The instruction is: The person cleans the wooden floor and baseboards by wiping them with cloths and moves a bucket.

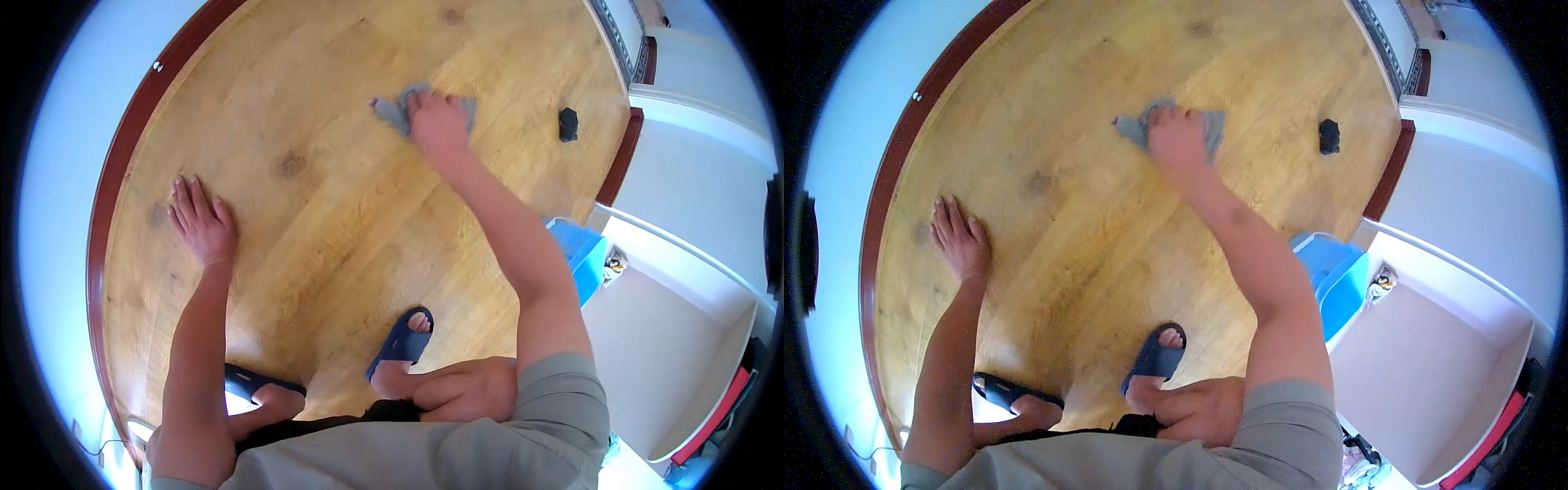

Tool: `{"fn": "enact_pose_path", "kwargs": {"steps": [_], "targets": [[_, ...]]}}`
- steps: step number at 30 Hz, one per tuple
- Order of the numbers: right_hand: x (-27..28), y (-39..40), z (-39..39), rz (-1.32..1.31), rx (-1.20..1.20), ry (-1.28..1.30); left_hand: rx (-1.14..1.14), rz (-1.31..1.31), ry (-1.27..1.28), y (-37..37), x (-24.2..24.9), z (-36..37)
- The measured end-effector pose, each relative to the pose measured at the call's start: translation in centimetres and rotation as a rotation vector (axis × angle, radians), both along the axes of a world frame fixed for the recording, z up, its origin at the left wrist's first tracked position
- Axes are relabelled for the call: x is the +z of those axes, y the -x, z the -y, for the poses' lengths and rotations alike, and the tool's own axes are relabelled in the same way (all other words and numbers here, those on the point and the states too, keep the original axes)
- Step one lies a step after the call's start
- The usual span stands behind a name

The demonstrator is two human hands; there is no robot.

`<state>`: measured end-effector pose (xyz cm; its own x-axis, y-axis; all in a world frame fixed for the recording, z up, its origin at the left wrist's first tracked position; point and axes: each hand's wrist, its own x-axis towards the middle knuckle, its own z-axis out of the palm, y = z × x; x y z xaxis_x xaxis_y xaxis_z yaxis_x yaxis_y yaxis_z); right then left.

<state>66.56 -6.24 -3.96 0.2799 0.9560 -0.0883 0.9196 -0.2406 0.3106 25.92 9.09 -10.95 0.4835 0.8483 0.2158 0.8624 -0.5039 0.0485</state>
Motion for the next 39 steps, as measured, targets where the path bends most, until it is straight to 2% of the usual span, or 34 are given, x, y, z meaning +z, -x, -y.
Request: {"fn": "enact_pose_path", "kwargs": {"steps": [1,4,7,10,12,15,18,20,23,26,29,32,35,39], "targets": [[-0.3,1.0,0.2,0.031,0.084,-0.018,0.005,0.000,-0.003,0.0,0.1,0.0],[0.5,-1.2,-0.1,-0.076,-0.003,-0.021,-0.012,-0.006,0.018,0.1,0.5,0.2],[1.3,-3.8,-1.4,-0.061,-0.109,-0.005,-0.005,0.006,-0.009,-0.1,0.4,0.1],[-0.5,1.0,-0.1,-0.064,0.003,0.043,0.010,-0.007,-0.006,-0.2,0.4,0.1],[-0.1,5.7,1.0,-0.257,0.058,0.031,0.003,-0.005,-0.013,-0.1,0.4,0.0],[0.1,8.3,1.6,-0.262,0.145,0.021,-0.003,0.000,-0.010,-0.1,0.4,0.2],[-0.7,2.9,1.2,-0.138,0.109,-0.099,0.002,-0.019,0.007,-0.1,0.4,0.1],[0.8,-1.1,0.0,-0.154,-0.071,0.004,0.008,-0.026,0.014,-0.1,0.5,0.1],[-0.2,-1.7,0.0,-0.159,-0.051,-0.049,0.010,-0.019,0.016,-0.1,0.3,0.0],[-1.6,4.0,1.6,-0.125,0.178,-0.080,0.011,-0.010,0.025,-0.1,0.4,0.0],[-0.6,6.2,1.8,-0.254,0.212,-0.138,0.005,0.003,0.028,-0.1,0.4,0.1],[1.3,0.7,-0.1,-0.217,0.009,-0.029,0.005,-0.002,0.030,0.1,0.2,0.2],[0.3,-1.4,-0.5,-0.155,-0.076,-0.073,0.012,-0.008,0.033,-0.1,0.3,0.1],[-0.5,6.6,1.2,-0.348,0.144,-0.084,0.017,0.019,0.033,-0.2,0.5,0.1]]}}
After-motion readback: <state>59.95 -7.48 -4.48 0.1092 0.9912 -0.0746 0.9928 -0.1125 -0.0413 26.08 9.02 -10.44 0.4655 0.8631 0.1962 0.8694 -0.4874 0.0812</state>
